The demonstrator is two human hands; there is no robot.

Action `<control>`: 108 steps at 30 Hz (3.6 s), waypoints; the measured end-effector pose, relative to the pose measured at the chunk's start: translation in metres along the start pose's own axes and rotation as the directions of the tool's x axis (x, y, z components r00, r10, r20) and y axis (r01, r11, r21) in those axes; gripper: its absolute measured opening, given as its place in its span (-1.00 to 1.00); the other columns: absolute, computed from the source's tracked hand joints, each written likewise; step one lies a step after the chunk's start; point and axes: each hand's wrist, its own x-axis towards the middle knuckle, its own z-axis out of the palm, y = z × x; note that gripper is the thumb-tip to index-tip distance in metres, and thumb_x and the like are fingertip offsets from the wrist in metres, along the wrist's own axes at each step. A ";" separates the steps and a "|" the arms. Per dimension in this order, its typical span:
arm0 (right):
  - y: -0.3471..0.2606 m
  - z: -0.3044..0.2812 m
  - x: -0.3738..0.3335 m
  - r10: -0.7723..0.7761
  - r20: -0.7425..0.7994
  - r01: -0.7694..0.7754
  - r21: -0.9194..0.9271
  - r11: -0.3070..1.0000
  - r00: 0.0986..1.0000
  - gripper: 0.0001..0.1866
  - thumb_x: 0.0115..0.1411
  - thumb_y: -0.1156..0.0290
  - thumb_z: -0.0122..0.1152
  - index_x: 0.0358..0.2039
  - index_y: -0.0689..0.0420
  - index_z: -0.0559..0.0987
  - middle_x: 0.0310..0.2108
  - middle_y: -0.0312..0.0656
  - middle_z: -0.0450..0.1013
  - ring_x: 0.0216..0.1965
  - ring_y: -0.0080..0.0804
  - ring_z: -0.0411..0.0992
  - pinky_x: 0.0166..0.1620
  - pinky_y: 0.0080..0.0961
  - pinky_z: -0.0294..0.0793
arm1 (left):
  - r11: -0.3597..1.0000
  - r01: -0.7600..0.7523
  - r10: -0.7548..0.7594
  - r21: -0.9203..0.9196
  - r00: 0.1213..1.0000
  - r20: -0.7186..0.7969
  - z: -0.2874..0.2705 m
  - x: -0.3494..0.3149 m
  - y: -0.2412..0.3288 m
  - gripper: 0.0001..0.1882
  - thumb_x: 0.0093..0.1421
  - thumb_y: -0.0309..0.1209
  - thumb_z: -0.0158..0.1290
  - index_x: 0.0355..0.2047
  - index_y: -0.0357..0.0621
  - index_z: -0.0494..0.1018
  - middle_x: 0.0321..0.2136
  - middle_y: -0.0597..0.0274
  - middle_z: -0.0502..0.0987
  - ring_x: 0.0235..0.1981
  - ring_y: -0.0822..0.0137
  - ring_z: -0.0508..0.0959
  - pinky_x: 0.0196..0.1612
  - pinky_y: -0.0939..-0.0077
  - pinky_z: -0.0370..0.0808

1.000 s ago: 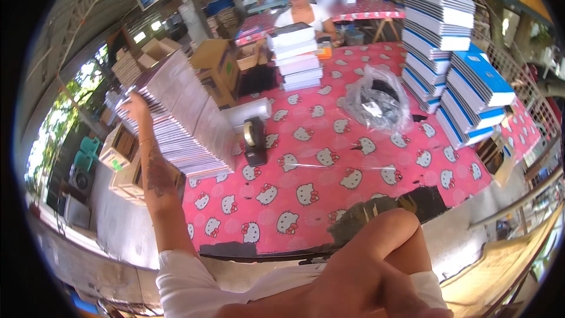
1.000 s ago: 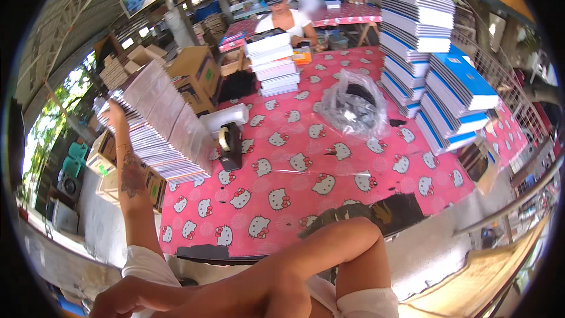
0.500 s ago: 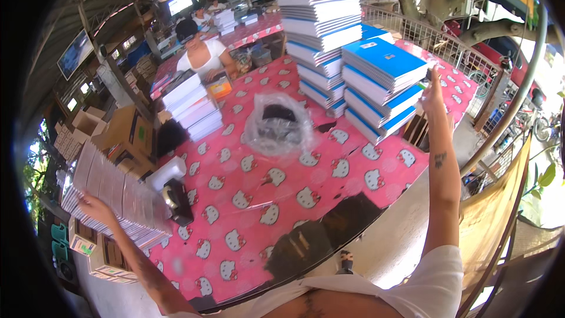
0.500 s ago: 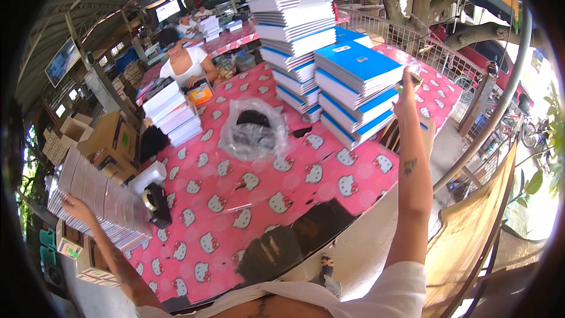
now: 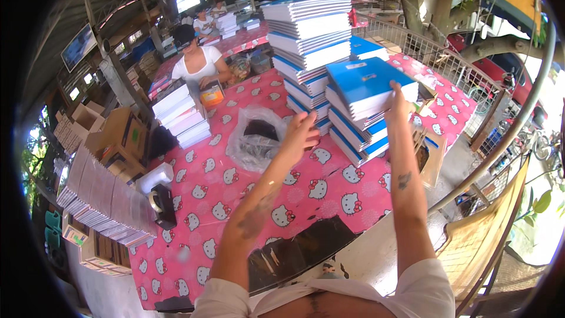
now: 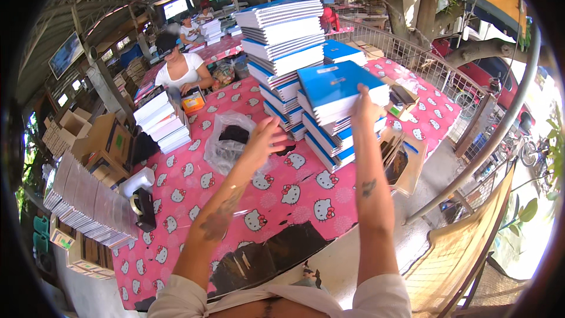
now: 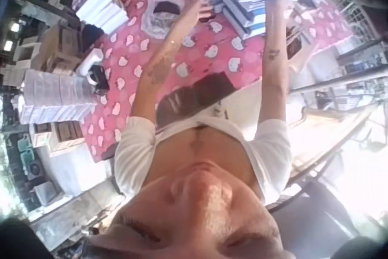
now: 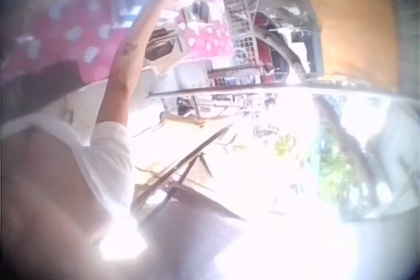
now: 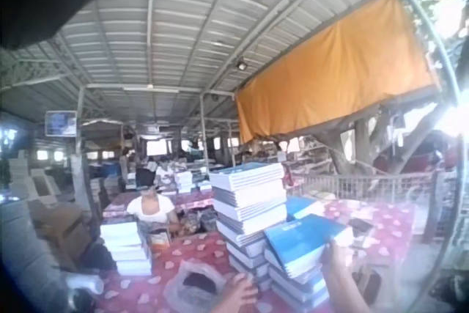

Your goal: The person places stacks of notebooks into individual plastic sleeves and seals them using tape.

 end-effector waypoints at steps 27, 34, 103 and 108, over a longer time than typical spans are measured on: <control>0.128 -0.215 -0.409 0.566 0.812 -0.060 -0.578 0.814 -0.142 0.00 -0.09 0.67 0.50 0.29 0.15 0.08 0.20 -0.16 0.25 0.26 -0.37 0.20 0.28 -0.31 0.22 | 0.996 -0.079 0.067 -0.034 0.961 -0.270 -0.305 -0.421 -0.052 -0.35 -0.02 -0.65 0.24 0.11 -0.26 0.29 -0.08 0.11 0.50 -0.06 0.28 0.53 -0.08 0.40 0.54; 0.149 -0.234 -0.468 0.511 0.859 0.077 -0.513 0.855 0.038 0.02 -0.17 0.54 0.60 0.23 0.16 0.12 0.16 -0.10 0.29 0.22 -0.31 0.24 0.26 -0.28 0.25 | 0.996 -0.013 -0.020 -0.086 0.927 -0.374 -0.333 -0.440 -0.112 -0.28 -0.05 -0.70 0.25 0.14 -0.32 0.23 -0.04 0.10 0.48 -0.06 0.31 0.51 -0.03 0.37 0.52; 0.151 -0.266 -0.365 0.767 0.640 0.735 -0.499 0.459 -0.045 -0.65 -0.02 0.16 0.50 -0.43 0.14 0.57 -0.49 -0.23 0.53 -0.41 -0.44 0.49 -0.31 -0.42 0.45 | 0.608 0.245 0.058 0.755 0.935 -0.350 -0.402 -0.449 -0.131 -0.43 0.04 -0.03 0.26 -0.08 -0.17 0.47 -0.31 0.11 0.57 -0.20 0.05 0.57 -0.12 0.22 0.47; 0.156 -0.343 -0.327 0.792 0.500 0.741 -0.369 0.561 -0.350 -0.80 0.01 0.31 0.42 -0.35 0.01 0.59 -0.43 -0.14 0.54 -0.35 -0.18 0.54 -0.25 -0.31 0.50 | 0.461 -0.038 0.033 0.886 0.999 0.025 -0.381 -0.527 -0.156 -0.68 0.16 -0.25 0.18 -0.11 -0.08 0.49 -0.30 -0.09 0.54 -0.21 -0.03 0.56 -0.14 0.10 0.47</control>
